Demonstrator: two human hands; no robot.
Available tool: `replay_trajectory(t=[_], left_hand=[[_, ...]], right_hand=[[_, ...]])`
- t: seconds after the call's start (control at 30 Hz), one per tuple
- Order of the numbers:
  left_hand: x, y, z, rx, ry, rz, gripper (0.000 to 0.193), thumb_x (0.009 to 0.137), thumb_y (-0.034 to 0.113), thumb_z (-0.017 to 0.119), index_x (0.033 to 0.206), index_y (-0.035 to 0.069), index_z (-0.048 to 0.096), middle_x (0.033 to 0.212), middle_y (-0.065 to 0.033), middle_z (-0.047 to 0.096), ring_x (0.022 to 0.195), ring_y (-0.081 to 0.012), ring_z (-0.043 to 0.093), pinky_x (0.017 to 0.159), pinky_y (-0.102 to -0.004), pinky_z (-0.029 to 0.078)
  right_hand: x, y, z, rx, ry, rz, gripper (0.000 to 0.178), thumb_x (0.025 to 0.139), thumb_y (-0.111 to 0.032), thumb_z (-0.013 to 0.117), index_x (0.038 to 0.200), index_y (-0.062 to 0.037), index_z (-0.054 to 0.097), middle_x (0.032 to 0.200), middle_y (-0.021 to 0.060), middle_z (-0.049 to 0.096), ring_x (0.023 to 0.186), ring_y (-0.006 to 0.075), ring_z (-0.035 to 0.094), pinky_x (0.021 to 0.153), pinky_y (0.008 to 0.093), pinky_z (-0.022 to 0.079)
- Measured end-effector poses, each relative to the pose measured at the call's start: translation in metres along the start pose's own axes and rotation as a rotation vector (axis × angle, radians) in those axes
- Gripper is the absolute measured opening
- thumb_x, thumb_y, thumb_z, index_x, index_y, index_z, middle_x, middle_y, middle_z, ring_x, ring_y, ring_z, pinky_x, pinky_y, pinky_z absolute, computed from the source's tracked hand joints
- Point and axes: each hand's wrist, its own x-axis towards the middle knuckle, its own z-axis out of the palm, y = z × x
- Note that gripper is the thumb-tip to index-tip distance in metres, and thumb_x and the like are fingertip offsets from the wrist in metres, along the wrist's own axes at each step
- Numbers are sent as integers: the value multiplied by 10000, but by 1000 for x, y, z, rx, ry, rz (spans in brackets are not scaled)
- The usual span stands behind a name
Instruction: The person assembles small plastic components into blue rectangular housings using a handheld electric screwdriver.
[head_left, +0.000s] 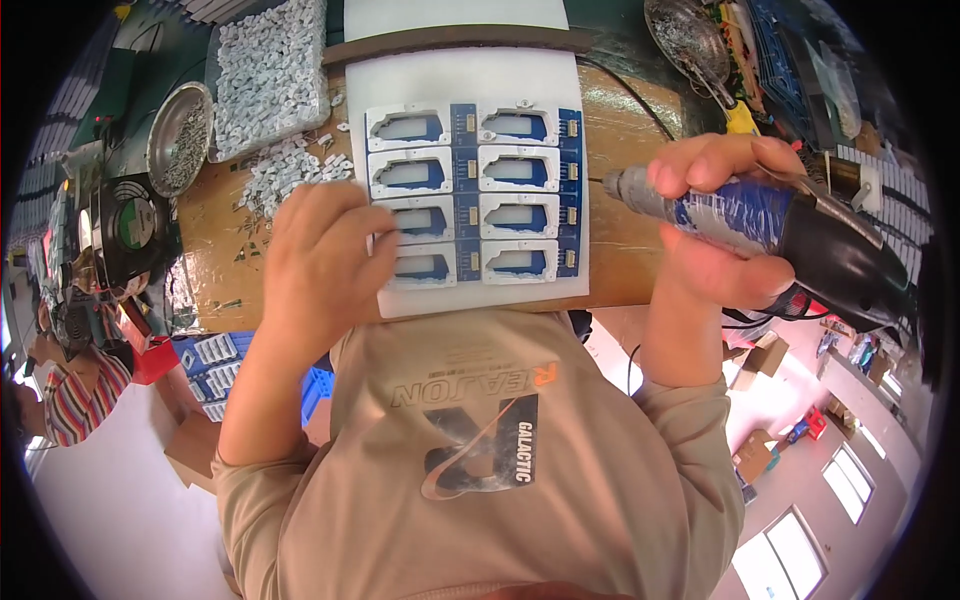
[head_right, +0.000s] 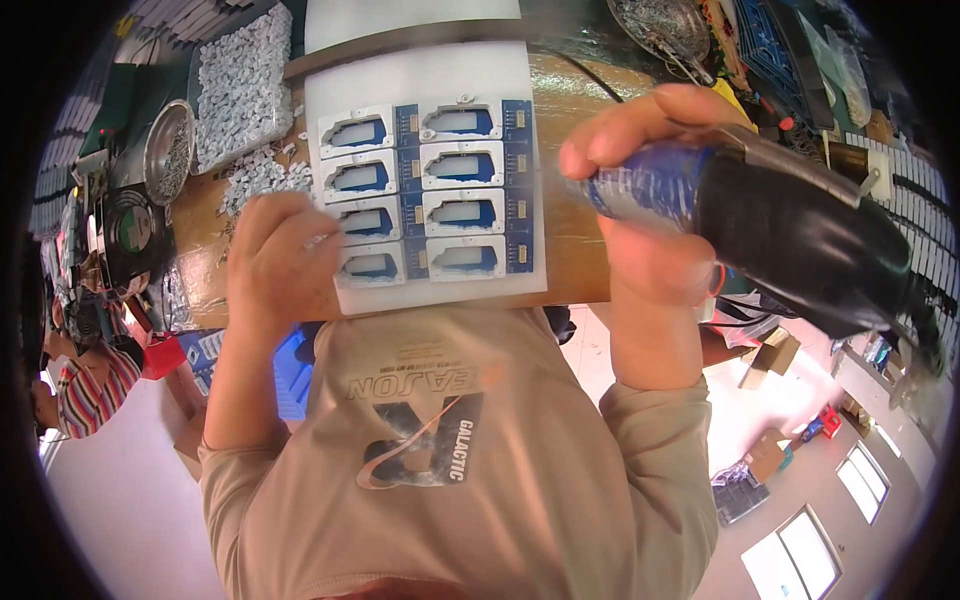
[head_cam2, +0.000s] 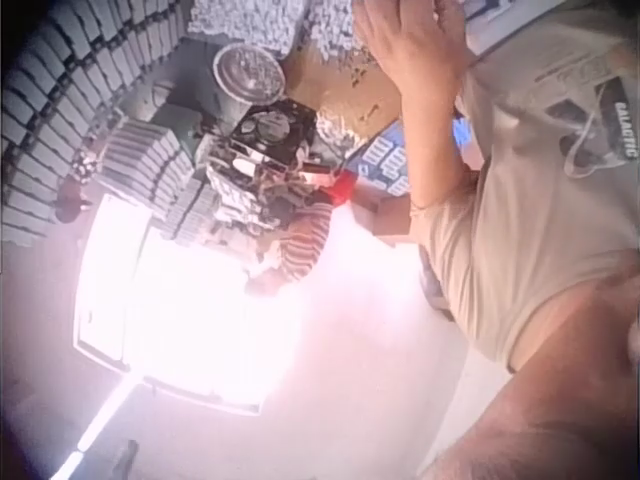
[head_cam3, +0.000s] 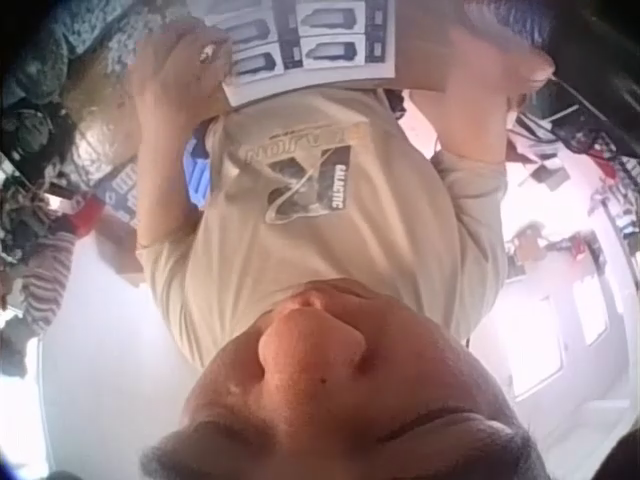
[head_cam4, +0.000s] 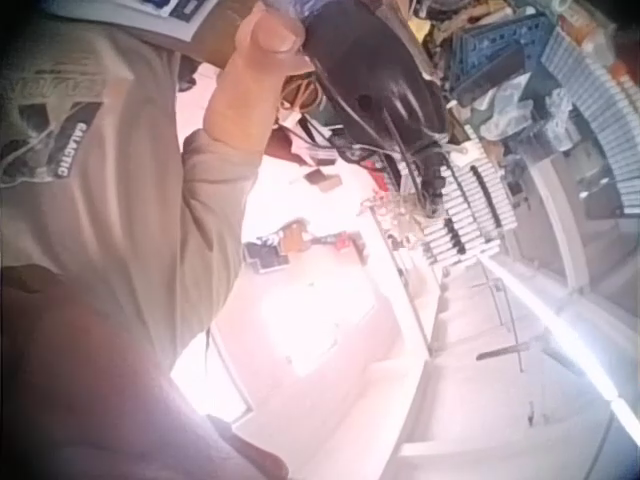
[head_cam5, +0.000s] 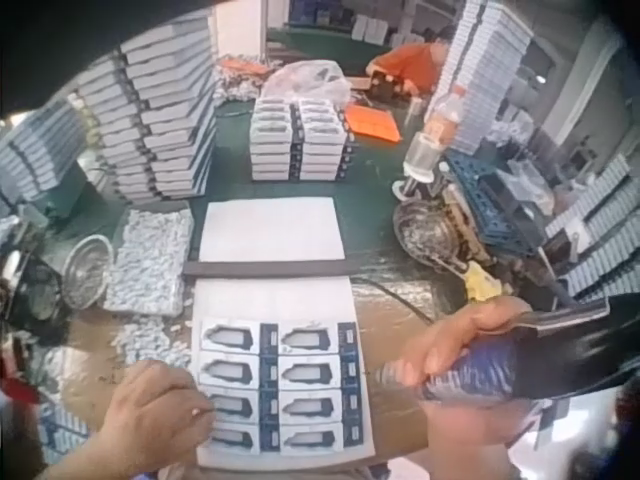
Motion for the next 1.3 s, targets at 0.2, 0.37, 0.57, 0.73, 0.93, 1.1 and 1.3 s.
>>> replay_trajectory(t=[0.2,0.37,0.57,0.73,0.93,1.1,1.3], left_hand=[[66,27,63,-202,67,181,134,743,68,742,864,87,689,986,-30,631,917,-266,605,822,-410,477],[79,31,85,-185,61,127,99,765,110,718,860,86,707,974,-23,641,942,-267,595,832,-407,465],[81,33,87,-181,48,89,87,757,113,716,839,85,704,956,-31,640,941,-275,595,843,-415,459],[80,33,89,-191,55,75,83,753,118,710,827,84,692,948,-34,632,936,-278,589,839,-419,454],[81,32,91,-193,77,87,84,749,114,697,827,88,681,925,-34,612,922,-274,582,817,-417,444],[80,31,92,-208,97,91,80,748,113,692,821,90,668,910,-34,600,922,-275,577,806,-418,438],[80,32,94,-166,63,83,102,743,125,689,833,86,660,921,-46,597,934,-277,575,801,-422,438]], right_hand=[[25,11,17,43,-104,-64,990,853,-793,618,1415,7,460,991,162,646,775,295,674,670,453,589],[37,18,25,42,-207,-100,990,868,-758,628,1414,43,424,1037,190,657,808,308,683,712,453,604],[45,31,24,110,-271,-42,1020,812,-763,699,1425,7,433,1042,158,651,829,295,679,732,419,592],[46,33,27,119,-275,-10,1054,766,-785,729,1425,-13,445,1027,139,647,826,286,677,724,406,585],[48,30,32,114,-272,6,1024,765,-779,737,1399,-23,464,1016,135,649,804,280,676,725,399,584],[49,8,55,-89,-36,350,967,741,-746,789,1318,-19,518,963,145,646,777,279,678,686,382,583],[52,9,62,-81,-34,359,893,757,-704,807,1255,-14,535,935,151,651,763,277,687,675,377,595]])
